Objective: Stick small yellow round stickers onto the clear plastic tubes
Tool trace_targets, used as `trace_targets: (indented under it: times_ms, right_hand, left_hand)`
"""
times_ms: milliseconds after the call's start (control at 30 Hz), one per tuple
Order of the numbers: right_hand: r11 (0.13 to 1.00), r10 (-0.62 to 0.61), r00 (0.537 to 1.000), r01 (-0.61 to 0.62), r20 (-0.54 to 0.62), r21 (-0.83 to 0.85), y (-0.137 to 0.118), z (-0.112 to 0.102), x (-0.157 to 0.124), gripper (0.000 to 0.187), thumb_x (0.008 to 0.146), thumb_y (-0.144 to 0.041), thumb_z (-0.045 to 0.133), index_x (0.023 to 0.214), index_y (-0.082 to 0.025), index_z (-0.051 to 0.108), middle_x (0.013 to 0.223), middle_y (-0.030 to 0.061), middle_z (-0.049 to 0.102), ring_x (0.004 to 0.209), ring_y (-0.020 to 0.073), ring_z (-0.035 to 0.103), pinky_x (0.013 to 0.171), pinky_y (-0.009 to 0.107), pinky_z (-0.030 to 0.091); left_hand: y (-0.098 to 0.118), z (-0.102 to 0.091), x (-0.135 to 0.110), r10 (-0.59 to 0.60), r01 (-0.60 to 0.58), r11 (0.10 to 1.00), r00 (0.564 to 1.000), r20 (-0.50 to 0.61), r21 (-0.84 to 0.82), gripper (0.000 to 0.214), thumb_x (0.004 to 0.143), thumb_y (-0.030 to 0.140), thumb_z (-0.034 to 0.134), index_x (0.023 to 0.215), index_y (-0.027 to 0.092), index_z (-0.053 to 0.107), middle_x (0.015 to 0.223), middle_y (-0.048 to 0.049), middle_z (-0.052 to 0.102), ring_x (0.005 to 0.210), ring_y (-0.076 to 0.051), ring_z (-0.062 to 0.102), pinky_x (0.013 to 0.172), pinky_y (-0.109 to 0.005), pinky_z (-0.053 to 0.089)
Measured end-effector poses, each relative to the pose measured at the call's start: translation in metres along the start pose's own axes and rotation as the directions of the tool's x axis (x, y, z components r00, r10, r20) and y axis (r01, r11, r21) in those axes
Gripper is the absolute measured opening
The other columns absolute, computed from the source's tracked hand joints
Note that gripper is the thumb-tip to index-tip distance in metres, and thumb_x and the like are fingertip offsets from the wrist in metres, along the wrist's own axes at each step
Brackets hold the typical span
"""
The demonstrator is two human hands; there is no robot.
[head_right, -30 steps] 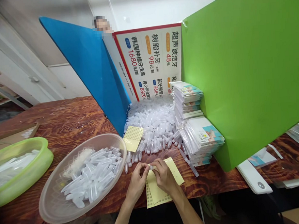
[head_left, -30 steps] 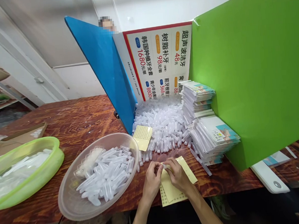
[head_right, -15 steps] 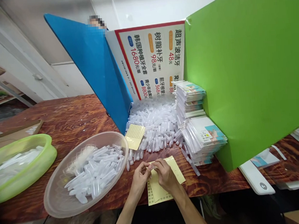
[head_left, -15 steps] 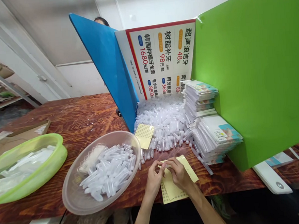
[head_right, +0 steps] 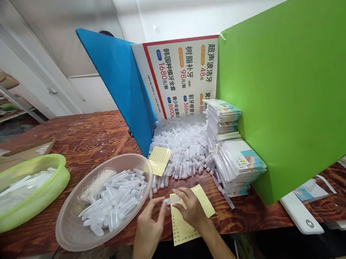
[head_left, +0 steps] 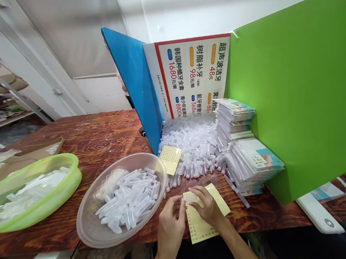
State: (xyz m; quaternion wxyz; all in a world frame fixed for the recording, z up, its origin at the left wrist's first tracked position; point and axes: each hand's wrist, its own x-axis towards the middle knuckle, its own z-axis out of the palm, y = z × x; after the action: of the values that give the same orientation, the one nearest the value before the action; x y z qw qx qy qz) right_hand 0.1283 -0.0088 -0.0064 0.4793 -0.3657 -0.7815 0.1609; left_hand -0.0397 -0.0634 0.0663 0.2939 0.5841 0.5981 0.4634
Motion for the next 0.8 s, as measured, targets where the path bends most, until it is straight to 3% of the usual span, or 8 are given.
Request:
trace_targets:
  times_ms: [67,167,267,367,433,533,600,800]
  right_hand:
    - [0.989,0.123,0.992,-0.125,-0.033,-0.073,0.006,-0.003,0.012,0.038,0.097,-0.023,0.057,0.134,-0.021,0.052,0.121,0.013,0.061,0.113,0.0272,0.06,0.095,0.043,0.054]
    - [0.9,0.317,0.944,-0.33,-0.092,-0.284,0.019,-0.006,0.04,0.022,0.097,-0.021,0.054,0.117,-0.016,0.06,0.108,0.0137,0.063,0.1,0.0277,0.063,0.087,0.041,0.054]
    - [0.749,0.429,0.9,-0.4,-0.073,-0.528,0.028,-0.005,0.068,0.015,0.093,-0.022,0.061,0.107,-0.015,0.062,0.102,0.0133,0.066,0.096,0.0287,0.064,0.082,0.037,0.051]
    - [0.654,0.489,0.872,-0.378,-0.015,-0.655,0.03,-0.001,0.083,0.013,0.092,-0.02,0.062,0.103,-0.014,0.063,0.1,0.0147,0.068,0.094,0.0287,0.065,0.079,0.034,0.049]
    - [0.631,0.512,0.859,-0.381,-0.007,-0.675,0.029,0.002,0.085,0.011,0.092,-0.016,0.058,0.102,-0.013,0.063,0.098,0.0159,0.068,0.091,0.0288,0.066,0.075,0.034,0.048]
    - [0.617,0.53,0.848,-0.405,-0.024,-0.674,0.03,0.003,0.083,0.017,0.093,-0.013,0.052,0.106,-0.012,0.063,0.099,0.0167,0.069,0.087,0.0281,0.067,0.07,0.033,0.047]
    - [0.63,0.529,0.847,-0.426,-0.042,-0.65,0.032,0.001,0.08,0.021,0.093,-0.013,0.05,0.111,-0.013,0.061,0.103,0.0161,0.068,0.086,0.0268,0.068,0.069,0.032,0.047]
    - [0.874,0.447,0.886,-0.462,-0.122,-0.15,0.034,-0.008,0.055,0.021,0.092,-0.025,0.052,0.108,-0.016,0.063,0.09,0.008,0.069,0.08,0.0225,0.065,0.076,0.032,0.05]
  left_hand:
    - [0.011,-0.03,0.002,0.075,-0.055,0.994,0.974,-0.213,0.097,0.03,0.09,0.046,0.061,0.105,0.021,0.067,0.096,-0.0067,0.076,0.082,-0.022,0.074,0.072,-0.031,0.062]
    - [0.016,-0.082,0.017,0.242,-0.039,0.925,0.826,-0.509,0.378,0.031,0.088,0.043,0.065,0.106,0.018,0.068,0.095,-0.0072,0.076,0.08,-0.022,0.074,0.076,-0.033,0.061]
    - [0.013,-0.117,0.032,0.43,-0.054,0.8,0.746,-0.509,0.598,0.031,0.093,0.038,0.057,0.114,0.016,0.065,0.11,-0.0126,0.073,0.093,-0.026,0.072,0.086,-0.041,0.058]
    - [0.012,-0.114,0.029,0.566,-0.128,0.722,0.675,-0.473,0.68,0.023,0.093,0.032,0.06,0.109,0.017,0.065,0.11,-0.0123,0.071,0.103,-0.027,0.067,0.094,-0.044,0.053]
    - [0.011,-0.091,0.016,0.575,-0.23,0.743,0.7,-0.424,0.629,0.013,0.092,0.027,0.062,0.102,0.02,0.065,0.098,-0.007,0.07,0.093,-0.023,0.068,0.09,-0.038,0.055]
    - [0.0,-0.037,-0.003,0.436,-0.334,0.831,0.888,-0.148,0.444,0.01,0.096,0.025,0.054,0.102,0.023,0.062,0.098,-0.0048,0.069,0.092,-0.019,0.069,0.088,-0.034,0.055]
    - [-0.017,-0.002,-0.009,0.293,-0.263,0.881,0.956,-0.017,0.394,0.013,0.097,0.027,0.052,0.105,0.024,0.062,0.105,-0.0064,0.068,0.095,-0.021,0.069,0.082,-0.033,0.057]
    - [-0.064,0.036,0.002,0.123,-0.188,0.864,0.978,0.166,0.467,0.02,0.086,0.023,0.061,0.106,0.021,0.066,0.108,-0.0089,0.068,0.102,-0.029,0.066,0.085,-0.045,0.054]
